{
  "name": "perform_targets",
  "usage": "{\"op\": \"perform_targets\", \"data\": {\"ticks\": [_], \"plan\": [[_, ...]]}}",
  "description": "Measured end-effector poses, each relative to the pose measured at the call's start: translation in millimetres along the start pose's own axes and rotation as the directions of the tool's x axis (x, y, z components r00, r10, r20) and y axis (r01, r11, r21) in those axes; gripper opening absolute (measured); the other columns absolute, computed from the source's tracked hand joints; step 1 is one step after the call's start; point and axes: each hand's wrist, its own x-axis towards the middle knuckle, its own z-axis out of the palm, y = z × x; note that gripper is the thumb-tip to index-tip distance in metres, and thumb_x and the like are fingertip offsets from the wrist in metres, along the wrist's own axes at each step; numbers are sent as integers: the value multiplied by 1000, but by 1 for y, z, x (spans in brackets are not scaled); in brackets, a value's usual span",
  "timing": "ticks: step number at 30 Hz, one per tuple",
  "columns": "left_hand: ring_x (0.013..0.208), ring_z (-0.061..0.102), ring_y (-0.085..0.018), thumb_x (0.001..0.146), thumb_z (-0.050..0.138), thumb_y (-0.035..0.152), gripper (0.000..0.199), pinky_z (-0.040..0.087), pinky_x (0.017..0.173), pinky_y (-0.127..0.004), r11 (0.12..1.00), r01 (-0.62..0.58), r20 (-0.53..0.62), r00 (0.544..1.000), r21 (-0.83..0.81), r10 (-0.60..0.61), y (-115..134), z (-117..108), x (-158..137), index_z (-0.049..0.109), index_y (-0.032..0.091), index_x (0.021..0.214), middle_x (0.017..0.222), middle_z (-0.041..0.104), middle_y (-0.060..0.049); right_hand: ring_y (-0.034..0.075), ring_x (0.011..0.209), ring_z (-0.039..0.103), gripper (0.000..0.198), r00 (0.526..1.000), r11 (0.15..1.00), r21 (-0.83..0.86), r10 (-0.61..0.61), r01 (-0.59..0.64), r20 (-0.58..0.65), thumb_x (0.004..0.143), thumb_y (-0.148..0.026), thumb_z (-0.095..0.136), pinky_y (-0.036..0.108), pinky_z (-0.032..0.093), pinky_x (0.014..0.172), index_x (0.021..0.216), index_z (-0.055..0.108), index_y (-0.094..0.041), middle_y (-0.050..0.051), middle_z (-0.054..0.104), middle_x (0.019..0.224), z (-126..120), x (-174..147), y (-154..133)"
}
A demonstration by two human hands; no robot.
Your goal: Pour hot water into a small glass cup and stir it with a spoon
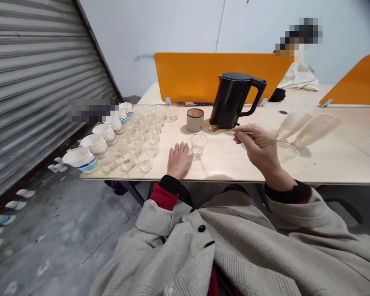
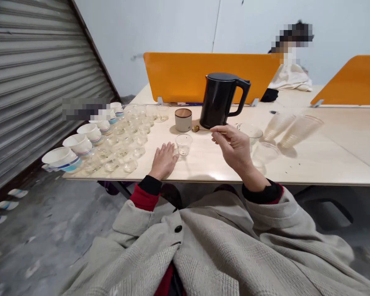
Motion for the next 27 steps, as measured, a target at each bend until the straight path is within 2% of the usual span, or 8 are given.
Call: {"op": "perform_targets", "data": {"ticks": [5, 9, 12, 16, 27], "plan": [[170, 23, -33, 111, 32, 42, 66, 17, 139, -55, 1000, -1, -4, 1000, -13, 1, 1, -1, 0, 35, 14, 170, 181, 32, -11, 19, 76, 70, 25, 974, 991, -117, -30, 58, 226, 99, -36, 60, 34, 57, 73, 103, 80, -22, 6, 76, 90, 33, 11, 3], [169, 25, -34, 111, 34, 41, 64, 19, 138, -56, 1000, -5, -7, 1000, -17, 4, 1, -1, 0, 37, 16, 170, 180, 34, -11, 20, 77, 67, 26, 909, 964, -228, -29, 135, 415, 99, -31, 57, 32, 51, 75, 98, 81, -18, 8, 77, 88, 57, 23, 4], [169, 25, -35, 111, 34, 40, 64, 19, 138, -57, 1000, -9, -5, 1000, -14, 9, 2, -2, -1, 36, 17, 170, 180, 34, -11, 21, 79, 68, 28, 857, 965, -227, 2, 134, 515, 98, -29, 56, 32, 48, 75, 94, 81, -16, 9, 77, 86, 68, 29, 5], [168, 27, -37, 111, 35, 39, 63, 22, 137, -59, 1000, -28, -21, 999, 5, 29, 3, -3, -3, 36, 17, 170, 179, 36, -12, 20, 74, 67, 28, 884, 972, -231, 69, 45, 463, 98, -29, 57, 30, 45, 71, 97, 81, -15, 7, 75, 80, 72, 32, 8], [168, 28, -37, 112, 35, 39, 61, 21, 137, -59, 1000, -25, -10, 1000, 13, 25, 5, -8, -5, 38, 21, 169, 179, 36, -12, 18, 71, 64, 25, 916, 980, -192, 128, -57, 381, 96, -33, 58, 29, 43, 66, 91, 76, -17, 5, 72, 76, 76, 25, 15]]}}
